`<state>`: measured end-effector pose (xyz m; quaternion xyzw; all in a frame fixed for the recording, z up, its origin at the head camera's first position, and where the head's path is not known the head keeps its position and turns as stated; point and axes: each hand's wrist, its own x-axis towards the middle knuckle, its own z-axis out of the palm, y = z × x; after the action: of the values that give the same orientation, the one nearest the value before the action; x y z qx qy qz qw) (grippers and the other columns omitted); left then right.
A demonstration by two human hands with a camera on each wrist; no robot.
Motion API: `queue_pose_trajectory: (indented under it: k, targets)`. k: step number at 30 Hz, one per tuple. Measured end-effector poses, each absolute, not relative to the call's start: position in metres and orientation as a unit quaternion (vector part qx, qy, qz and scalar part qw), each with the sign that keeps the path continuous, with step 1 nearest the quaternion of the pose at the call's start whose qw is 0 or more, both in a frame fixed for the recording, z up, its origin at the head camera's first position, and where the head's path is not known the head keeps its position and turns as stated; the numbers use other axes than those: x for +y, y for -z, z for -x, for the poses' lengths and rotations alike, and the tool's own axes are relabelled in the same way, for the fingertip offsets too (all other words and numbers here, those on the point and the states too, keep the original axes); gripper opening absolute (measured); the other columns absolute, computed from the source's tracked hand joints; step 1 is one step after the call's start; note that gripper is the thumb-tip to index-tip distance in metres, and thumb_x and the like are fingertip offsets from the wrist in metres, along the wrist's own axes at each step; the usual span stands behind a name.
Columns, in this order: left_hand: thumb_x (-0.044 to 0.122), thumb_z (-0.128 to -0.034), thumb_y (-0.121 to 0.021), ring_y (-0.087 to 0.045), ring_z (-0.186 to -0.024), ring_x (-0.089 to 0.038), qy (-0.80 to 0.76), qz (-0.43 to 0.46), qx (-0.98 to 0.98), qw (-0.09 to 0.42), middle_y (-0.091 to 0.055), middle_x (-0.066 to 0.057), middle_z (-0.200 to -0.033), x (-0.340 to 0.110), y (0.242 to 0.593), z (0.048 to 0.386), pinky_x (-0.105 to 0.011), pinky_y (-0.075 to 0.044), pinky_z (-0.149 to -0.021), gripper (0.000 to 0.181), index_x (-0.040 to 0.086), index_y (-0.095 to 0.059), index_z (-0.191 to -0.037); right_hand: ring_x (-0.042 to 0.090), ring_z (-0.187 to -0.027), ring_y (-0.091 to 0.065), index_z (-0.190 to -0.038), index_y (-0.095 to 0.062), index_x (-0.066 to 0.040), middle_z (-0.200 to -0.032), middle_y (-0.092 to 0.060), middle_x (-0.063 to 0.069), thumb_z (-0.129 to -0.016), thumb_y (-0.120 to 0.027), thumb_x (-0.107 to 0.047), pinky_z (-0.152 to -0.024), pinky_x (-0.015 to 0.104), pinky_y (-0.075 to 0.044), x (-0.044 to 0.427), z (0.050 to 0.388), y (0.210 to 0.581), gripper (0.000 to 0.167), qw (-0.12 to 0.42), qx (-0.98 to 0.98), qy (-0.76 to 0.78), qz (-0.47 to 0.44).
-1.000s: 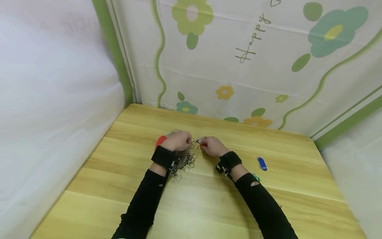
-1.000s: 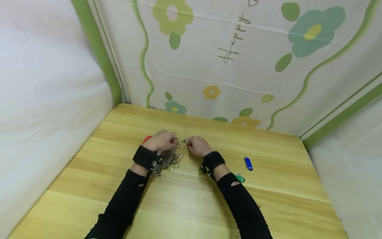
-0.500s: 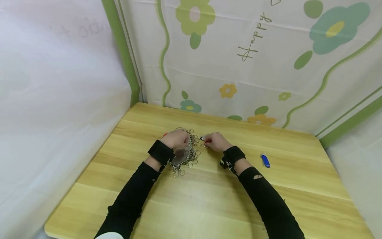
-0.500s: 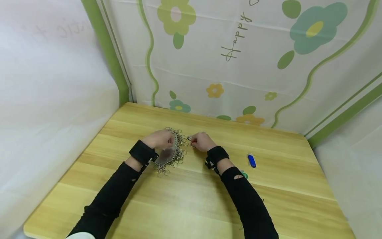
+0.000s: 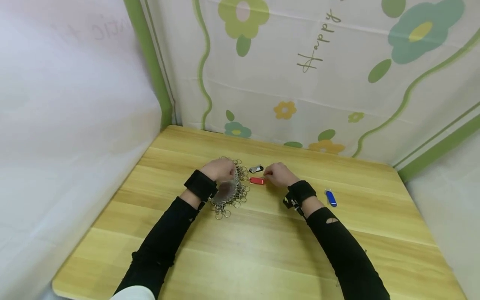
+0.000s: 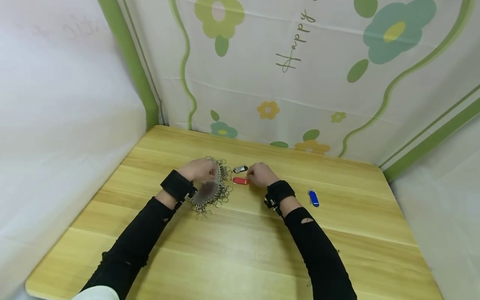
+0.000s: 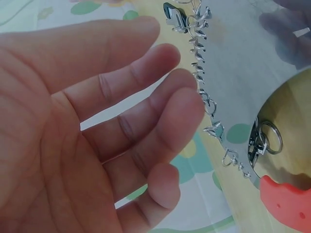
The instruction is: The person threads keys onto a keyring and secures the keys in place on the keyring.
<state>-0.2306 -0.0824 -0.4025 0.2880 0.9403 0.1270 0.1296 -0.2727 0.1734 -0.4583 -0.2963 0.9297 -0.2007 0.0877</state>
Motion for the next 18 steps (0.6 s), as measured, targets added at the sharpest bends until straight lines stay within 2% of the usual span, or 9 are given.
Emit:
queue_pose_trajectory:
  k: [3,5,9,12,16,18]
  targets:
    - [0.003,-0.0911,-0.052,-0.009,-0.05,-0.011,-0.131,-0.289,0.94,0.128,-0.013,0.004,-0.054,-0.082,0.402,0.231,-0.025,-0.019,-0.052,0.048,0.016,-0.029,-0.05,0.016,-0.079,-0.061,-0.097,-0.073,-0.003,-0.092,-0.069,0.008,-0.092,-0.058,-0.006,-0.075,0.036,-0.05,0.188,0.27,0.452,0.016,0.076,0.932,0.189,0.301]
    - [0.004,-0.0913,-0.052,-0.009,-0.05,-0.011,-0.129,-0.29,0.94,0.128,-0.012,0.004,-0.053,-0.082,0.402,0.23,-0.025,-0.02,-0.052,0.049,0.016,-0.029,-0.05,0.015,-0.075,-0.06,-0.095,-0.073,-0.002,-0.09,-0.069,0.008,-0.092,-0.056,-0.005,-0.074,0.037,-0.05,0.197,0.267,0.446,0.017,0.078,0.932,0.18,0.305]
    - [0.006,-0.0926,-0.055,-0.01,-0.047,-0.01,-0.122,-0.286,0.94,0.139,-0.014,0.005,-0.051,-0.08,0.401,0.23,-0.024,-0.02,-0.049,0.051,0.016,-0.031,-0.05,0.012,-0.058,-0.047,-0.085,-0.071,-0.001,-0.074,-0.063,0.005,-0.092,-0.053,-0.003,-0.063,0.033,-0.044,0.218,0.259,0.436,0.02,0.096,0.93,0.164,0.314]
    - [0.007,-0.0927,-0.056,-0.012,-0.046,-0.009,-0.113,-0.29,0.94,0.143,-0.015,0.005,-0.05,-0.079,0.401,0.23,-0.024,-0.02,-0.048,0.05,0.016,-0.032,-0.05,0.011,-0.055,-0.042,-0.083,-0.07,-0.001,-0.07,-0.06,0.005,-0.093,-0.052,-0.004,-0.059,0.03,-0.04,0.233,0.249,0.432,0.02,0.107,0.931,0.155,0.312]
    - [0.008,-0.0929,-0.056,-0.013,-0.046,-0.009,-0.095,-0.301,0.938,0.141,-0.015,0.004,-0.05,-0.077,0.404,0.232,-0.023,-0.021,-0.048,0.047,0.015,-0.033,-0.052,0.01,-0.056,-0.044,-0.089,-0.071,-0.002,-0.074,-0.062,0.004,-0.093,-0.054,-0.004,-0.059,0.03,-0.042,0.257,0.233,0.434,0.017,0.113,0.934,0.142,0.307]
    - [0.01,-0.0936,-0.055,-0.014,-0.046,-0.009,-0.081,-0.305,0.938,0.14,-0.016,0.005,-0.05,-0.076,0.407,0.232,-0.024,-0.022,-0.048,0.046,0.016,-0.034,-0.053,0.012,-0.06,-0.051,-0.091,-0.07,-0.002,-0.078,-0.064,0.004,-0.092,-0.055,-0.003,-0.061,0.032,-0.046,0.269,0.223,0.436,0.015,0.109,0.935,0.134,0.311]
